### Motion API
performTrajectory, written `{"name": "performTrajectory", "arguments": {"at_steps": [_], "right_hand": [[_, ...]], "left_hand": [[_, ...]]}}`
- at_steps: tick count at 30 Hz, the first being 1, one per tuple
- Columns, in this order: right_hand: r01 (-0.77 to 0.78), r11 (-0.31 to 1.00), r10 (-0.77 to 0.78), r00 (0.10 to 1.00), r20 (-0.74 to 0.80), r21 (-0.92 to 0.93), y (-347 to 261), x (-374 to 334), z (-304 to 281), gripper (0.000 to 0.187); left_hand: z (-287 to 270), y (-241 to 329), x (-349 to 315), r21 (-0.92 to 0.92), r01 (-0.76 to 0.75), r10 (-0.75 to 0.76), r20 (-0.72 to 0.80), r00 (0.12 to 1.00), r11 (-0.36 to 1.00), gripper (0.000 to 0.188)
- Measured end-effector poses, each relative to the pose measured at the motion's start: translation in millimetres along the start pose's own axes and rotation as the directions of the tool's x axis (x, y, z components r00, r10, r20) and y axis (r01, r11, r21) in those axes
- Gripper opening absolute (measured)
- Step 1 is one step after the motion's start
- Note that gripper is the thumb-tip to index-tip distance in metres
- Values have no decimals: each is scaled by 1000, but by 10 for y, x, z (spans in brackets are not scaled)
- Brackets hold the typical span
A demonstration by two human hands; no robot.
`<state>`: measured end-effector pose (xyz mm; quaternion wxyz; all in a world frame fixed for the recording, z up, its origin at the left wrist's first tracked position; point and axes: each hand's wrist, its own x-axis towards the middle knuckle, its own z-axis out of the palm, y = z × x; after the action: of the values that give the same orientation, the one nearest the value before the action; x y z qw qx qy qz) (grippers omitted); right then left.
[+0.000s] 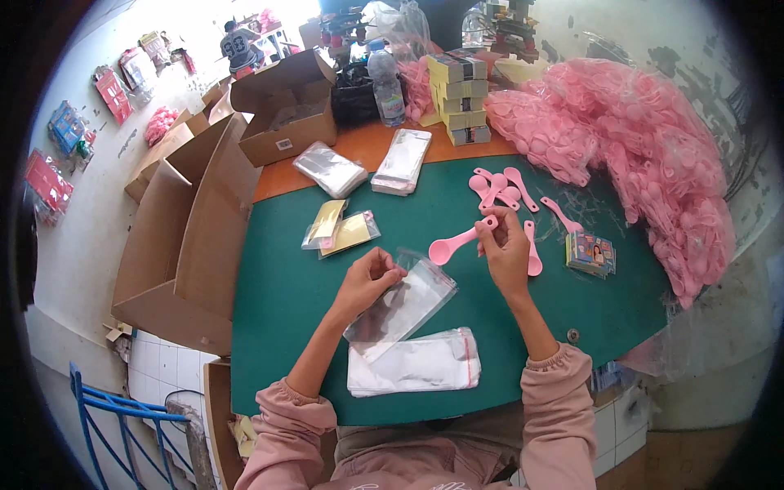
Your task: The person repeatedly picks up pink plastic spoons and small colorful cards, places them into clear plastic bags, and seals the bags. The person also handles yellow sticky notes and stacks the sealed packages on the table.
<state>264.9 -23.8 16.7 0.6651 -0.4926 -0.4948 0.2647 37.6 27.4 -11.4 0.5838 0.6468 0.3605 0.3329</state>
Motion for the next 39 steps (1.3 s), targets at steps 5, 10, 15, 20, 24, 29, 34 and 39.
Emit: {"name": "performTrajectory", "arguments": {"at_steps": [5,10,15,20,24,29,34,39], "right_hand": [[37,999,-37,998,-51,3,-18,-16,16,15],[16,996,-19,1000,23,92,10,-83,108,14],[-36,993,20,989,143,111,-5,-134,190,15],[-157,967,116,972,204,199,-95,-195,295,21],[-82,988,60,985,162,130,-164,-191,308,15],[313,950,-278,868,412,-18,-241,-240,342,45],[230,928,-170,961,218,-292,-264,103,-597,35],[-497,-153,-49,867,-495,-854,-128,50,-1839,30]], "left_hand": [[16,205,-53,-124,141,-139,21,990,982,24],[-3,173,-43,-102,155,-151,41,988,983,34],[11,119,-19,-133,164,-154,77,985,977,36],[65,193,-50,-21,129,-125,149,981,991,29],[121,278,-60,-254,287,-187,354,916,924,40],[185,615,-49,-333,256,-154,305,940,907,42],[-233,643,-107,-378,17,104,298,949,926,39],[-511,719,-102,-582,-302,503,220,835,755,33]]}}
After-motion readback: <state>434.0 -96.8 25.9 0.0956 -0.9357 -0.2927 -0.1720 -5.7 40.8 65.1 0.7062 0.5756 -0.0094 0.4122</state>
